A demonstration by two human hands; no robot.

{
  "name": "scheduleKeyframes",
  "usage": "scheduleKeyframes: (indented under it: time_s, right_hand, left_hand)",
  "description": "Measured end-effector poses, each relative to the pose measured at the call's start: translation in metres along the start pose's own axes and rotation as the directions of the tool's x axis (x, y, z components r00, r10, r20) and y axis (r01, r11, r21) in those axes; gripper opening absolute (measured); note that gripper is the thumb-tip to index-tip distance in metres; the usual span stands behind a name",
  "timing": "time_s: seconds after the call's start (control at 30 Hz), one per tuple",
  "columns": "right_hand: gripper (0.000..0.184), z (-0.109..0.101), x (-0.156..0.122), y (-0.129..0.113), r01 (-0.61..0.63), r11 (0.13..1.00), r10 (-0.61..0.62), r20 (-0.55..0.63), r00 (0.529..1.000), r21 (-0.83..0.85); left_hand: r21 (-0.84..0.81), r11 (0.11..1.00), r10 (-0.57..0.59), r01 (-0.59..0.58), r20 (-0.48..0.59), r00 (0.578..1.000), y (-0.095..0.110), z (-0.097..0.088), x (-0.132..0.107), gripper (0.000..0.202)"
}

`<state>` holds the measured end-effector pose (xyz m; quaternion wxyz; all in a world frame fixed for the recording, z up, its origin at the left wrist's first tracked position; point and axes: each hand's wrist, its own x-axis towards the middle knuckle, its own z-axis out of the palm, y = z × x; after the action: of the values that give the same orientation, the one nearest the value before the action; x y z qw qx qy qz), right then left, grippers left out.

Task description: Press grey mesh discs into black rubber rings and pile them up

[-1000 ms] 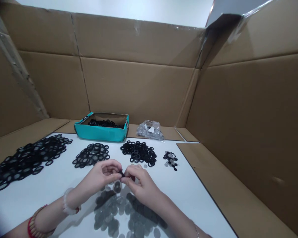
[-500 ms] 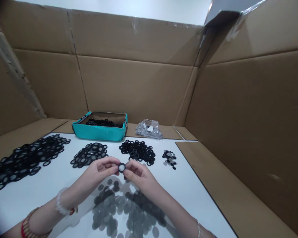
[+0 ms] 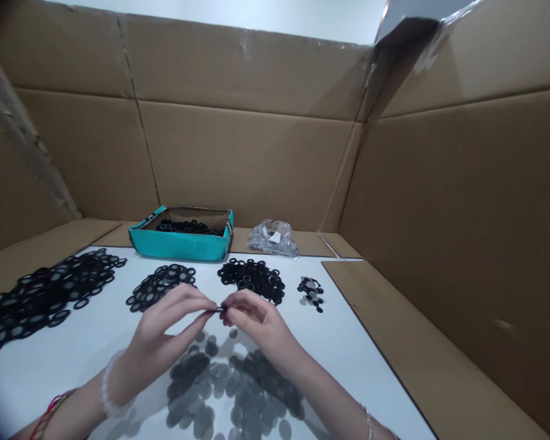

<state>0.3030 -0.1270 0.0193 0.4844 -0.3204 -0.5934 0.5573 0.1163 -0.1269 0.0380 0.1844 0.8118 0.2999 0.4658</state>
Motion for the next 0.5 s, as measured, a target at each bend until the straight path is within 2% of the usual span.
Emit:
scheduleKeyframes:
  time_s: [0.07, 0.13, 0.17, 0.23, 0.3, 0.33, 0.4, 0.5]
  right_hand:
    - [0.023, -0.002, 0.0, 0.002, -0.002, 0.999, 0.001, 0.008, 1.0, 0.049]
    - [0.022, -0.003, 0.0, 0.002, -0.015, 0.999, 0.016, -0.016, 1.0, 0.037]
    - [0.021, -0.004, 0.0, 0.001, -0.021, 1.0, 0.021, -0.036, 0.999, 0.01]
    - [0.021, -0.003, 0.0, -0.003, -0.022, 0.998, 0.018, -0.07, 0.997, -0.057]
    - [0.022, -0.002, 0.0, -0.008, -0.007, 0.994, -0.002, -0.081, 0.997, -0.108]
    - [0.022, 0.0, 0.0, -0.011, 0.003, 0.992, -0.014, -0.083, 0.996, -0.126]
    - [0.023, 0.003, -0.001, -0.013, 0.024, 0.986, -0.04, -0.094, 0.995, -0.163]
    - [0.018, 0.007, -0.003, -0.013, 0.068, 0.963, -0.101, -0.116, 0.988, -0.261]
  left_hand:
    - [0.108, 0.979, 0.174, -0.174, 0.011, 0.985, -0.002, -0.004, -0.003, 0.032]
    - [0.13, 0.968, 0.211, -0.213, 0.027, 0.977, -0.001, -0.005, -0.003, 0.036]
    - [0.105, 0.981, 0.161, -0.163, 0.019, 0.987, 0.001, -0.005, -0.002, 0.034]
    - [-0.029, 0.999, -0.045, 0.045, 0.005, 0.999, 0.006, -0.002, 0.0, 0.028]
    - [-0.205, 0.941, -0.27, 0.271, 0.031, 0.962, 0.009, 0.004, 0.002, 0.024]
    - [-0.272, 0.897, -0.346, 0.348, 0.057, 0.936, 0.01, 0.007, 0.003, 0.023]
    - [-0.343, 0.839, -0.421, 0.422, 0.082, 0.903, 0.008, 0.013, 0.003, 0.02]
    - [-0.352, 0.823, -0.458, 0.446, 0.051, 0.887, 0.004, 0.017, 0.002, 0.015]
